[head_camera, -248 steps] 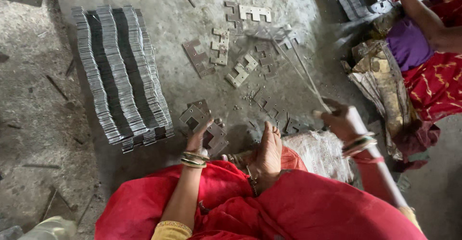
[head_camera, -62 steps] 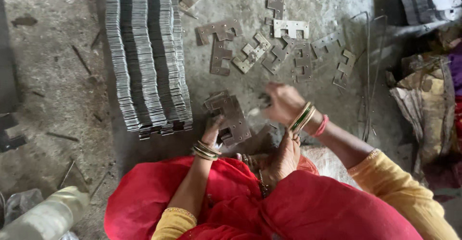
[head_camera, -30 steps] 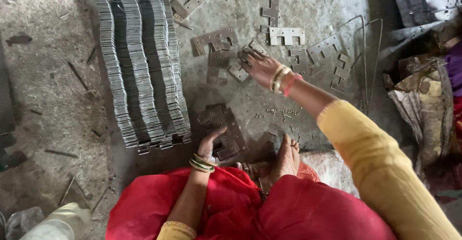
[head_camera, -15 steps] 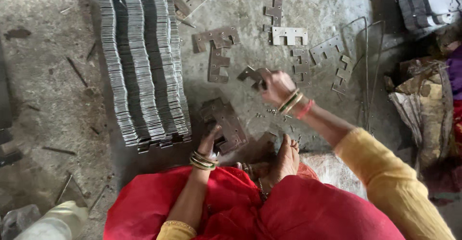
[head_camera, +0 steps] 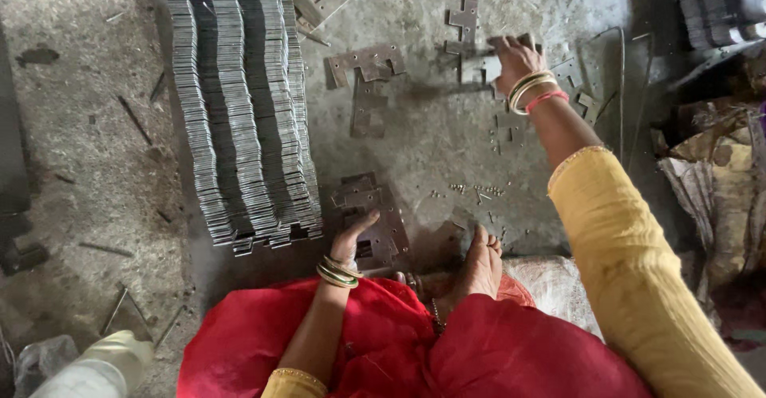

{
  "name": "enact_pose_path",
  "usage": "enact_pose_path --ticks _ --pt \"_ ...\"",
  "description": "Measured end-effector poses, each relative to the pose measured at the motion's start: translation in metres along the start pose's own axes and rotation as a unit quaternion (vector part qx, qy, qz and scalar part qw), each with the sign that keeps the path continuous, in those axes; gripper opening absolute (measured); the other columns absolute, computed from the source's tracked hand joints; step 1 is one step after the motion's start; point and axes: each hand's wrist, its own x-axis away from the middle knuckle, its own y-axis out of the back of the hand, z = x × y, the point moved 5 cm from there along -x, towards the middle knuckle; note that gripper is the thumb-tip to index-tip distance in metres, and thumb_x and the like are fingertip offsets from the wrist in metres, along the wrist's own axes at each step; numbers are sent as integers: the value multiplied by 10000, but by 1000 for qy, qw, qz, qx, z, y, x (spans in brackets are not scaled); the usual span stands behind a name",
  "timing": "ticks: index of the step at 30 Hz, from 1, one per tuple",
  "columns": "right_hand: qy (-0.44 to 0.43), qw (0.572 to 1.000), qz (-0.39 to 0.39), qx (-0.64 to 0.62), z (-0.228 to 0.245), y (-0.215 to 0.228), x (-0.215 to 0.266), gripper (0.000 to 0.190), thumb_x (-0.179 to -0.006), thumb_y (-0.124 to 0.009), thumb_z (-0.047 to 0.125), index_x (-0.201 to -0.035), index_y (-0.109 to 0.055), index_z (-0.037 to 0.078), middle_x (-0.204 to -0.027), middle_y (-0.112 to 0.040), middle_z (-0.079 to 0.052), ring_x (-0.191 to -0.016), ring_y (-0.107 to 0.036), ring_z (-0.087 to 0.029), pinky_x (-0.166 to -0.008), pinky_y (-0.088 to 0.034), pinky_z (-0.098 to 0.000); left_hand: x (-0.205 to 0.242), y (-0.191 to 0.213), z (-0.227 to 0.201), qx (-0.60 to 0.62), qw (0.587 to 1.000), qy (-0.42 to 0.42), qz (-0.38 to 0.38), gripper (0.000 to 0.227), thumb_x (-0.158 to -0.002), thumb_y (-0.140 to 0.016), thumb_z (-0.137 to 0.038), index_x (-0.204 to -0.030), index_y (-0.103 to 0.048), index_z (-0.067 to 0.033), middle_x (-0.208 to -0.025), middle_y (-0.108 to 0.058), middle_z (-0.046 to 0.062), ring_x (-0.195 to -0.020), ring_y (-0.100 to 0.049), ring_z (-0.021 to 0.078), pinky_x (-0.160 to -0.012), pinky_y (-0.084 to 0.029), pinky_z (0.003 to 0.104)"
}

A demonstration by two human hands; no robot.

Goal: The person sits on the floor and sorts small metal brackets by picking them up and stacking them into neat piles. The person uses a metal rod to move and align the parts on the floor.

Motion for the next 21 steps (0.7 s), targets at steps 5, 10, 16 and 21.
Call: enact_pose_path --ticks 5,10,16,21 --pt "21 995 97 15 20 23 16 519 -733 -853 143 -1218 -669 123 -1158 -655 -160 -1082 -603 -377 -887 -541 -468 10 -27 -32 -22 998 -51 -24 447 -839 -817 -268 -1208 -729 -31 -1189 -721 69 -1098 -662 183 -1023 -506 347" --pt "192 975 -92 56 102 65 87 236 -933 -744 56 -1143 -704 155 -962 -679 -59 -858 -657 -221 -673 -567 -328 29 -53 -57 -8 992 86 -88 537 -793 -815 -286 -1278 -648 -126 -1133 -695 47 -1003 -665 213 -840 -580 416" --pt "334 900 -280 21 149 73 172 398 -794 -749 231 -1180 -661 190 -1121 -749 -106 -900 -661 -283 -775 -581 -467 46 -91 -87 185 972 140 26 561 -866 -743 -409 -1307 -652 -74 -1170 -744 102 -1000 -725 261 -839 -618 393" --pt "-154 988 -6 -19 42 0 155 676 -870 -776 369 -1380 -495 27 -1099 -709 -291 -965 -688 -443 -806 -564 -527 50 -85 -86 120 977 177 3 443 -853 -775 -232 -1241 -698 -34 -1122 -759 91 -985 -733 225 -862 -610 383"
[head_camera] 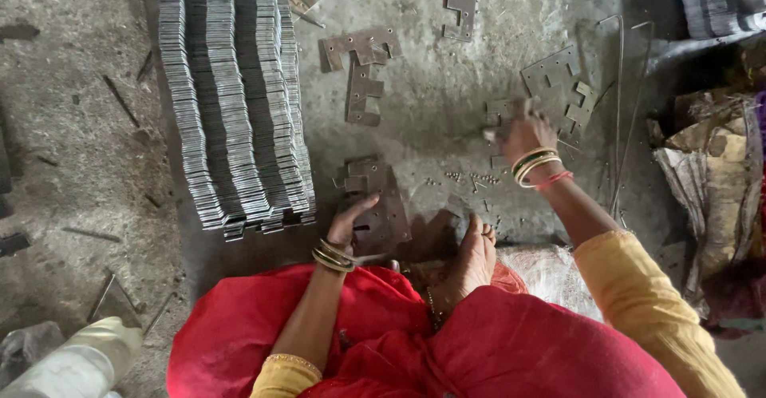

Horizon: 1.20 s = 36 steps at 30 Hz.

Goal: The person sits on the floor and sorts small metal brackets by picking them up and stacking them into neat piles. The person uses a metal rod to move and align the parts on the floor.

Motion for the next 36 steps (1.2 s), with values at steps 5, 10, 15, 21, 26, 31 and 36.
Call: enact_pose_path --ticks 5,10,15,21,26,31,36 --pt "-75 978 29 -192 -50 -37 -14 640 -771 -856 253 -1271 -575 -31 -1072 -716 -292 -990 -702 -446 -867 -572 -487 7 -9 1 44 999 24 17 419 -830 -801 -202 -1202 -700 -36 -1040 -764 96 -913 -720 248 -805 -602 419" --pt "-62 917 140 -367 -2 -25 15 457 -841 -739 148 -1283 -655 67 -1154 -753 -170 -921 -781 -314 -780 -623 -386 23 -13 -8 -100 985 52 -132 600 -838 -814 -311 -1352 -609 -80 -1182 -742 78 -986 -747 212 -819 -617 355" --pt "40 885 197 -419 17 -21 6 556 -702 -871 92 -1216 -661 67 -1129 -747 -107 -1011 -709 -222 -869 -586 -347 22 -27 -8 -13 1000 4 13 626 -773 -792 -317 -1331 -590 -115 -1096 -728 81 -907 -733 240 -733 -634 413" --pt "-277 928 -54 -244 -178 -44 -39 615 -751 -883 217 -1258 -604 10 -1155 -628 -219 -961 -672 -322 -799 -585 -436 -1 1 5 0 999 4 -49 397 -797 -811 -161 -1176 -711 -98 -1036 -743 41 -912 -720 210 -760 -619 384" --pt "-184 977 -68 -84 -193 -86 -75 397 -851 -804 273 -1221 -756 136 -1177 -690 -250 -1025 -661 -388 -870 -534 -452 -9 17 7 -45 996 -52 -61 353 -814 -813 -136 -1158 -748 -93 -1082 -747 11 -942 -716 167 -787 -610 338" --pt "25 978 -132 -159 -109 -75 -69 512 -728 -797 104 -1239 -765 115 -1025 -700 -273 -905 -673 -435 -789 -554 -444 -10 14 11 -21 999 -32 -37 372 -862 -755 -269 -1190 -679 -110 -1053 -725 67 -902 -720 239 -755 -637 422" --pt "-14 969 -70 -235 -34 -25 -49 309 -811 -837 181 -1095 -740 109 -974 -762 -175 -896 -721 -312 -776 -566 -408 -5 8 14 38 999 12 21 414 -882 -727 -330 -1232 -676 -115 -1084 -730 88 -931 -724 272 -794 -636 472"
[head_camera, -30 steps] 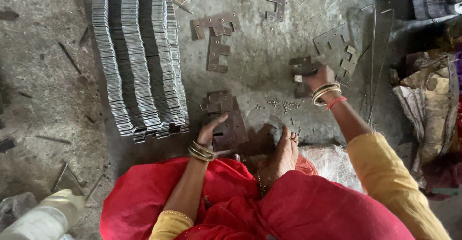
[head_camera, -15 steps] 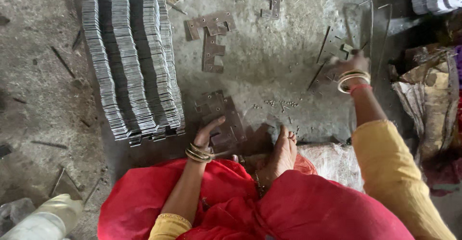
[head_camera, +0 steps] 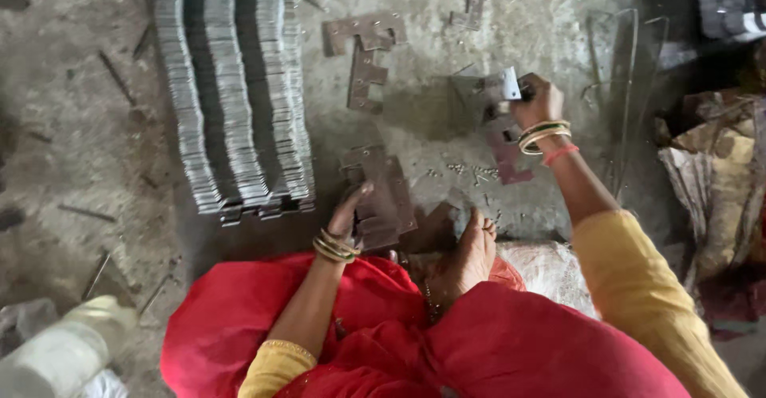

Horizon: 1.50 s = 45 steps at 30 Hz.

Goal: The person sits on the floor and sorts small metal brackets by picking them up and stacking them into neat piles. The person uses a metal rod to move and align the parts on the floor.

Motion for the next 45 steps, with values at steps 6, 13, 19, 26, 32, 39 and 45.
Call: enact_pose_path --ticks 6,13,19,26,32,39,45 --pt "-23 875 226 -429 117 8 53 348 -850 -850 289 -1106 -748 76 -954 -763 -90 -794 -704 -171 -680 -587 -323 -12 0 8 40 997 -3 62 492 -915 -708 -403 -1299 -646 -102 -1142 -720 115 -968 -719 281 -837 -628 468" --pt "155 908 270 -282 172 3 111 536 -767 -859 198 -1240 -664 38 -1096 -719 -115 -928 -695 -223 -819 -618 -326 -7 3 11 -10 1000 -4 4 582 -856 -723 -491 -1294 -650 -114 -1140 -735 103 -958 -730 253 -813 -623 437" --pt "178 951 124 222 82 6 117 654 -663 -826 149 -1247 -591 -33 -1234 -649 -270 -1004 -673 -436 -733 -597 -480 -6 0 5 -13 994 -62 90 548 -932 -793 -441 -1314 -636 -81 -1059 -709 80 -879 -694 218 -754 -583 380" --pt "148 950 153 228 75 -4 126 484 -844 -601 92 -1321 -566 15 -1145 -692 -247 -967 -706 -424 -810 -589 -503 -5 -7 4 41 992 -57 101 512 -913 -759 -471 -1228 -684 -75 -1005 -734 77 -809 -716 191 -703 -604 346" --pt "506 853 -46 119 178 36 169 376 -845 -665 53 -1216 -635 4 -1160 -708 -231 -1078 -720 -356 -958 -608 -502 2 -9 6 -10 999 5 50 512 -878 -756 -464 -1228 -666 -101 -1050 -736 94 -863 -716 222 -751 -601 387" --pt "356 910 -69 202 156 11 91 742 -769 -813 259 -1377 -566 -88 -1328 -652 -308 -1201 -644 -412 -1009 -536 -455 7 -8 1 -25 997 -36 71 585 -864 -803 -376 -1334 -636 -69 -1141 -725 93 -945 -724 214 -806 -610 391" --pt "150 971 54 176 71 -47 25 614 -853 -801 261 -1289 -556 -96 -1203 -619 -339 -1127 -598 -495 -950 -522 -517 -5 18 2 -128 990 -60 2 532 -806 -758 -404 -1222 -736 -73 -1164 -742 76 -1030 -699 198 -911 -563 385"
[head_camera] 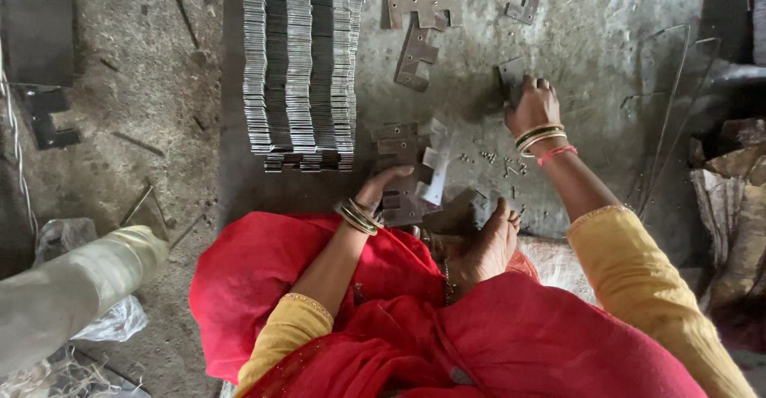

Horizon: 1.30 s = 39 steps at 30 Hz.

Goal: The person sits on the floor and sorts small metal brackets by picking them up and stacking them into neat piles. The person uses a metal rod to move and align the parts on the floor.

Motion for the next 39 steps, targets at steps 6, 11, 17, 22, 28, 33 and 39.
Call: enact_pose_path --ticks 6,11,17,22,28,33,39 --pt "-24 999 -21 43 -21 15 -3 417 -891 -741 178 -1217 -634 -59 -1011 -721 -261 -892 -696 -430 -771 -578 -502 9 -9 -17 -46 988 -137 61 684 -774 -767 -529 -1277 -700 -70 -1235 -714 78 -1132 -663 195 -1029 -497 358" --pt "58 972 -87 -210 45 85 35 264 -945 -621 8 -1196 -703 2 -1003 -779 -174 -702 -736 -256 -584 -580 -400 25 -25 -19 18 998 52 -38 684 -747 -823 -403 -1316 -654 -63 -1157 -726 115 -994 -700 249 -894 -578 443" --pt "452 866 -184 -111 169 165 116 330 -771 -656 -22 -1098 -701 -15 -1164 -706 -229 -983 -749 -393 -805 -613 -543 16 -31 -24 91 995 32 26 651 -849 -754 -447 -1357 -630 -59 -1230 -733 127 -1080 -715 249 -918 -592 411" --pt "116 988 -39 -92 148 118 87 517 -846 -669 113 -1339 -553 11 -1173 -692 -261 -964 -697 -384 -820 -587 -498 9 -21 -3 147 978 53 141 526 -999 -727 -357 -1387 -616 -21 -1265 -678 150 -1116 -642 272 -980 -531 442" --pt "-76 990 73 -88 108 0 91 754 -841 -794 278 -1386 -384 -44 -992 -696 -281 -820 -692 -467 -664 -555 -544 -17 21 25 94 993 1 76 479 -921 -672 -281 -1317 -684 -13 -1265 -713 112 -1183 -640 255 -1046 -499 417" --pt "-146 979 31 -142 19 -46 94 512 -842 -723 257 -1276 -608 11 -937 -708 -280 -879 -681 -487 -706 -555 -558 -52 47 42 -30 984 -148 94 440 -988 -602 -277 -1300 -689 21 -1380 -680 116 -1358 -576 209 -1212 -349 370" --pt "-238 965 -88 -60 -126 15 122 230 -862 -777 156 -1075 -749 72 -970 -750 -203 -888 -739 -363 -772 -590 -453 -50 39 42 -46 983 -147 98 489 -992 -606 -347 -1342 -660 -9 -1417 -655 86 -1390 -544 172 -1216 -326 339"
